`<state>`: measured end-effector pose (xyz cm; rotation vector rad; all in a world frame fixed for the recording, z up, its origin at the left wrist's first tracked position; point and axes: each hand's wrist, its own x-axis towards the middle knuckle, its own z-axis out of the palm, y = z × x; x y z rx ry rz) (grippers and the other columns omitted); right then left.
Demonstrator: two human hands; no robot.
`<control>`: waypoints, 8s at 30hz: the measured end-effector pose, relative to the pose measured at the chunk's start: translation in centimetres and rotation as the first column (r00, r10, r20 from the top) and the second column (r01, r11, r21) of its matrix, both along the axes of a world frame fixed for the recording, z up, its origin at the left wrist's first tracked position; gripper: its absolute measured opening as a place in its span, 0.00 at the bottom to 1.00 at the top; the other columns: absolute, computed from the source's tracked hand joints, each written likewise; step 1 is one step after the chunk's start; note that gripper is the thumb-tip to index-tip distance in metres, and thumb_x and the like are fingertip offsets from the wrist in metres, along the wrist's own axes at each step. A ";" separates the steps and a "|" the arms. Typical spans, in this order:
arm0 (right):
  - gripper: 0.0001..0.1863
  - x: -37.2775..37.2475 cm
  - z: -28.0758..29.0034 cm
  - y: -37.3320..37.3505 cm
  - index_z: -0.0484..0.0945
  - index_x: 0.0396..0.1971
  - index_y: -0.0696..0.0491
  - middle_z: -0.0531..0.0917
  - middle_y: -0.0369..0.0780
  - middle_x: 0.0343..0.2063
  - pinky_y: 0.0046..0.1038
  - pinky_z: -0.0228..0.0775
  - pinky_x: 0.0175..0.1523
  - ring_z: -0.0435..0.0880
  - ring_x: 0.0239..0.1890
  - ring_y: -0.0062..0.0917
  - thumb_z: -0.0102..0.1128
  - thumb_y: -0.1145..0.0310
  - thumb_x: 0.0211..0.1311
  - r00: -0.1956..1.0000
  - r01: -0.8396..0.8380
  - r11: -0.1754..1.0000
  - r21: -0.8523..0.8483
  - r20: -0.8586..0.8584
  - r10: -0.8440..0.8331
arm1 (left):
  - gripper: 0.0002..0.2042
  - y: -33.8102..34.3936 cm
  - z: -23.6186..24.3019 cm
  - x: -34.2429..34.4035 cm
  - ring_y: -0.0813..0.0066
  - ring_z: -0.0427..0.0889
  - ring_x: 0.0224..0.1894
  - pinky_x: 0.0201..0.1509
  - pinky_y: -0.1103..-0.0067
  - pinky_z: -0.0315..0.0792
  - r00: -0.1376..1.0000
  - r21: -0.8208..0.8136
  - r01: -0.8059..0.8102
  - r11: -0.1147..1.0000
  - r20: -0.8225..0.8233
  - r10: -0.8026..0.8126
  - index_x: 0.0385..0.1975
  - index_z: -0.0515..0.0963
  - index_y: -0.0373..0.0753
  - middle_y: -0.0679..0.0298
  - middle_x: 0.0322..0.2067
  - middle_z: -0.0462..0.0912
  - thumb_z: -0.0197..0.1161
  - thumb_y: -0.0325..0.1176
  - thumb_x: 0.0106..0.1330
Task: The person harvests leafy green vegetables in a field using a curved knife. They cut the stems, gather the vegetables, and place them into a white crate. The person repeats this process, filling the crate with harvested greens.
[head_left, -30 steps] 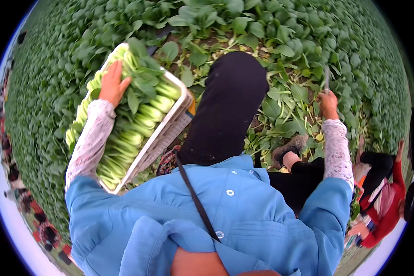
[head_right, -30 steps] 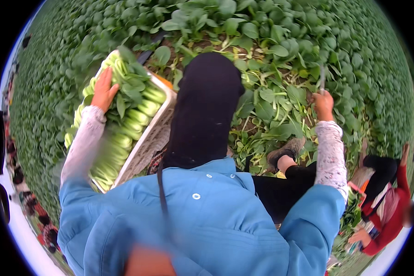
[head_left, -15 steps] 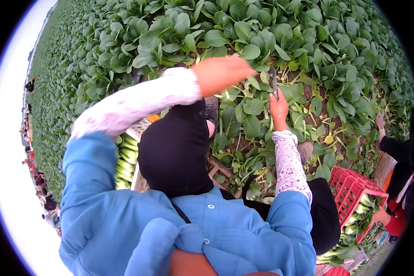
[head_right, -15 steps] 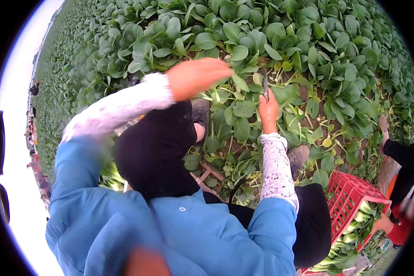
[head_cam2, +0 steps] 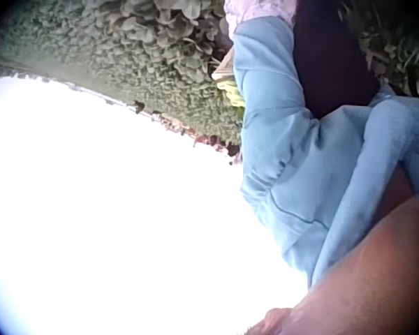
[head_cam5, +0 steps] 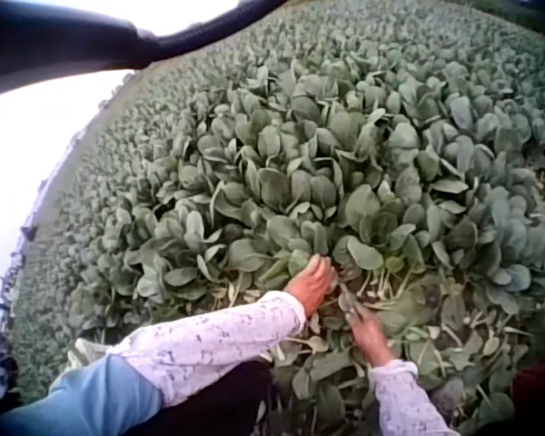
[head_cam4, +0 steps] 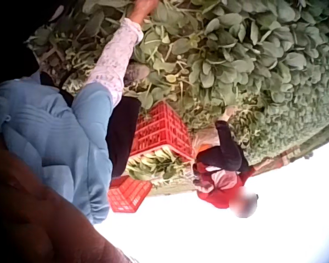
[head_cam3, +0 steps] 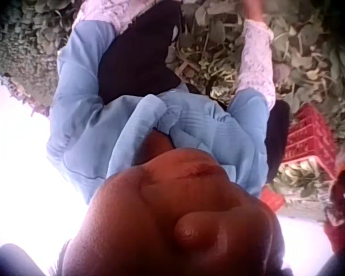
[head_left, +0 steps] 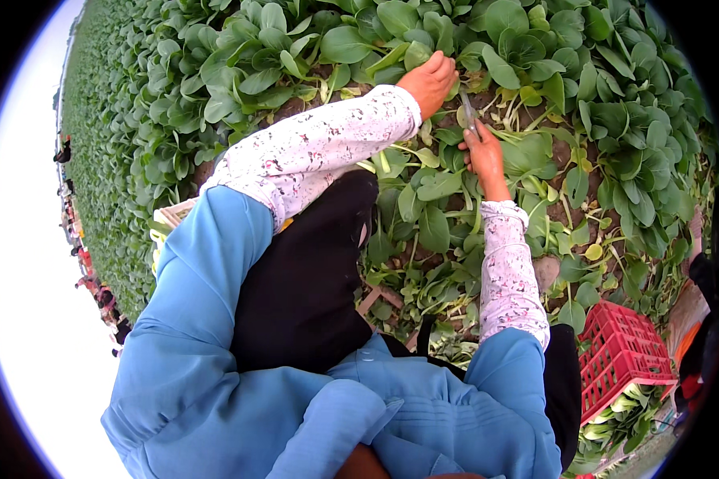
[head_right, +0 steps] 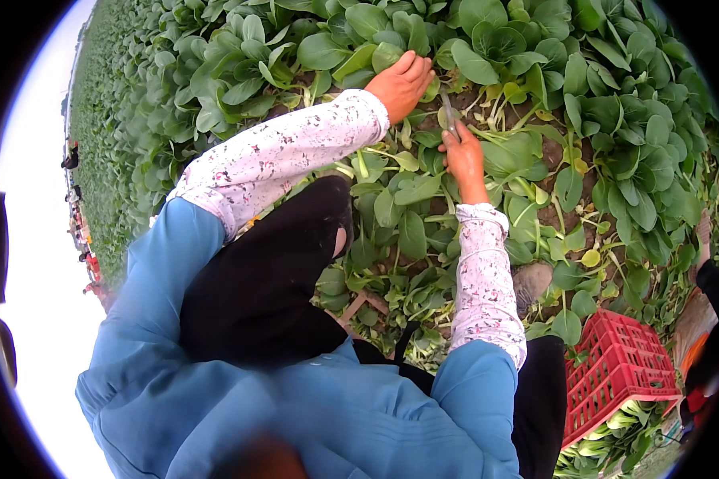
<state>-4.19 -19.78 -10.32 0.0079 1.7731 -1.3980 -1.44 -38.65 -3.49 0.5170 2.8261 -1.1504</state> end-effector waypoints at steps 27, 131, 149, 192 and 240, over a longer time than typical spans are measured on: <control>0.21 3.9 -1.0 0.2 0.73 0.55 0.49 0.82 0.50 0.38 0.34 0.72 0.43 0.83 0.37 0.42 0.57 0.66 0.60 0.889 -0.001 0.994 0.110 -0.454 0.051 | 0.17 -1.2 3.4 5.9 0.66 0.77 0.44 0.55 0.70 0.65 0.983 0.739 0.096 0.667 -0.174 0.051 0.41 0.72 0.39 0.66 0.35 0.78 0.60 0.28 0.49; 0.16 16.7 36.2 -7.8 0.74 0.49 0.57 0.81 0.35 0.37 0.11 0.61 0.23 0.71 0.23 0.09 0.57 0.78 0.60 0.890 -0.365 0.727 -0.582 -0.448 0.089 | 0.25 1.5 23.2 26.1 0.78 0.74 0.51 0.58 0.77 0.68 0.894 0.570 0.363 -0.737 0.009 0.447 0.55 0.70 0.36 0.65 0.49 0.78 0.67 0.25 0.55; 0.18 16.1 37.6 -6.8 0.66 0.55 0.59 0.78 0.45 0.49 0.15 0.66 0.29 0.77 0.50 0.26 0.48 0.67 0.70 0.897 -0.442 0.631 -0.637 -0.302 0.323 | 0.17 -0.2 29.3 59.4 0.65 0.83 0.38 0.46 0.69 0.79 0.307 0.305 0.819 -0.487 0.485 0.819 0.49 0.72 0.32 0.53 0.36 0.82 0.58 0.36 0.64; 0.20 26.3 44.1 -13.9 0.65 0.57 0.62 0.79 0.43 0.47 0.18 0.68 0.37 0.79 0.43 0.22 0.46 0.69 0.70 0.681 -0.720 0.549 -0.424 -0.581 0.445 | 0.31 3.5 30.5 72.6 0.66 0.79 0.24 0.32 0.72 0.73 -0.253 0.891 -0.229 -0.393 0.336 0.907 0.24 0.78 0.33 0.57 0.19 0.78 0.60 0.64 0.54; 0.17 46.8 43.8 -17.3 0.72 0.46 0.58 0.81 0.43 0.35 0.18 0.69 0.27 0.79 0.25 0.21 0.58 0.65 0.61 0.447 -0.644 0.253 -0.722 -0.087 0.890 | 0.28 -10.4 17.4 93.0 0.49 0.64 0.61 0.65 0.66 0.58 -0.184 0.762 -0.647 0.000 -0.157 0.970 0.63 0.63 0.39 0.48 0.61 0.66 0.52 0.49 0.67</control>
